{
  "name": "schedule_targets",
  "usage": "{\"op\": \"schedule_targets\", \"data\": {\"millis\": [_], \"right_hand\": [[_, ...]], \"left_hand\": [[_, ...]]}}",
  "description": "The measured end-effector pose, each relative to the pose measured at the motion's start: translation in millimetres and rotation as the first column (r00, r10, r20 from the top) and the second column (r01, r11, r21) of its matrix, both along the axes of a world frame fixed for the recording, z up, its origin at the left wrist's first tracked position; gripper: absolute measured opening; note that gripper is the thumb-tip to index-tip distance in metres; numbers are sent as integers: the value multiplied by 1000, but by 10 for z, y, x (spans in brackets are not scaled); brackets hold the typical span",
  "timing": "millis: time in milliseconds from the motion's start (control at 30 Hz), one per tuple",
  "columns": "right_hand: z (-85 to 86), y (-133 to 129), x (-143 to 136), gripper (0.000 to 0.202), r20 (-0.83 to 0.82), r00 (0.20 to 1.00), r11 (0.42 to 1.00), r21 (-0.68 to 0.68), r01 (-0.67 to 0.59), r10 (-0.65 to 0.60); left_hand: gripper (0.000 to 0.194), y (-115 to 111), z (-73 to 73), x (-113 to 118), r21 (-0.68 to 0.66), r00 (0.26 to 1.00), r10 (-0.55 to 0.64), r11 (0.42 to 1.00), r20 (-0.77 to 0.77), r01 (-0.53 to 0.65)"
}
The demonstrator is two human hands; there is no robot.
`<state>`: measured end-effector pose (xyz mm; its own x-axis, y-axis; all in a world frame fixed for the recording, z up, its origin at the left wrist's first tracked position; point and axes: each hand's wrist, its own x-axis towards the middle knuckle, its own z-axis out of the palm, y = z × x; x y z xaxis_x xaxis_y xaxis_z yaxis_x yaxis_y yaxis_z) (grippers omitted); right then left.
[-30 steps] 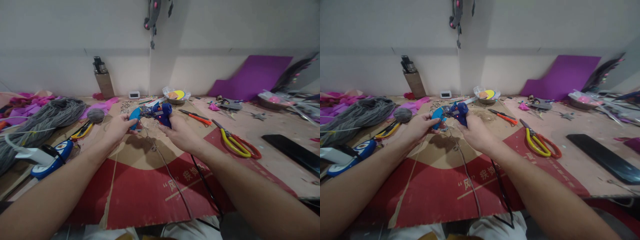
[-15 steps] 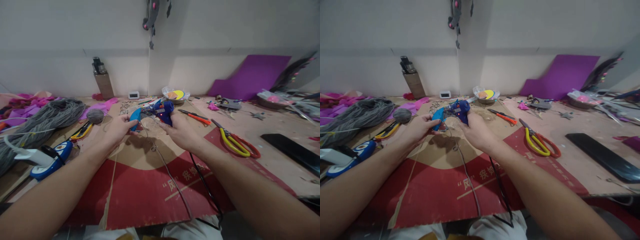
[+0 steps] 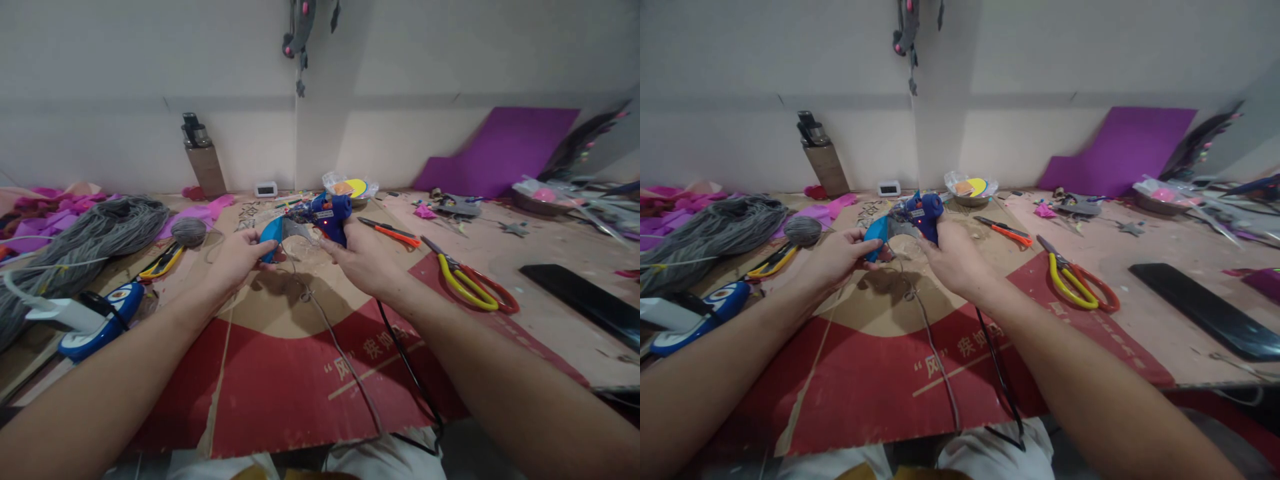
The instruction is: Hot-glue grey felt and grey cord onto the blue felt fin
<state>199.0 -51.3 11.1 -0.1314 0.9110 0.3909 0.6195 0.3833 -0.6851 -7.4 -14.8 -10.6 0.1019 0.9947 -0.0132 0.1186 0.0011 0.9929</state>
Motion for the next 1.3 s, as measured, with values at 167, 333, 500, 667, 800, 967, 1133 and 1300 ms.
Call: {"op": "schedule_targets", "data": {"millis": [167,333,500,667,800,967,1133,1300], "right_hand": [[-9,-6,-1,19,-5,1000,1000,-4,8,-8],[-87,24,-3,21,30,999,1000,7,-21,21],[-116,30,-24,17,77,997,1000,-2,-30,30],[-95,3,-40,12,76,996,999,-29,-40,42],[-108,12,-45,18,86,994,997,-56,-57,62],[-78,34,19,15,21,999,997,-68,-46,48],[38,169,237,9,-277,960,982,-186,-11,-42],[-121,507,507,13,-296,931,929,-356,100,-214]], "left_hand": [[14,22,-32,-30,22,1000,-15,1000,-8,15],[12,35,-35,-57,42,1000,-24,999,0,24],[9,52,-28,-71,27,1000,6,1000,19,-6],[10,84,-30,-96,40,1000,20,999,7,-20],[15,124,-35,-127,40,1000,24,999,14,-24],[16,149,-36,-146,17,998,47,999,48,-48],[1,152,-27,-146,-91,981,61,995,184,-44],[6,117,13,-97,-221,956,18,974,293,49]]}}
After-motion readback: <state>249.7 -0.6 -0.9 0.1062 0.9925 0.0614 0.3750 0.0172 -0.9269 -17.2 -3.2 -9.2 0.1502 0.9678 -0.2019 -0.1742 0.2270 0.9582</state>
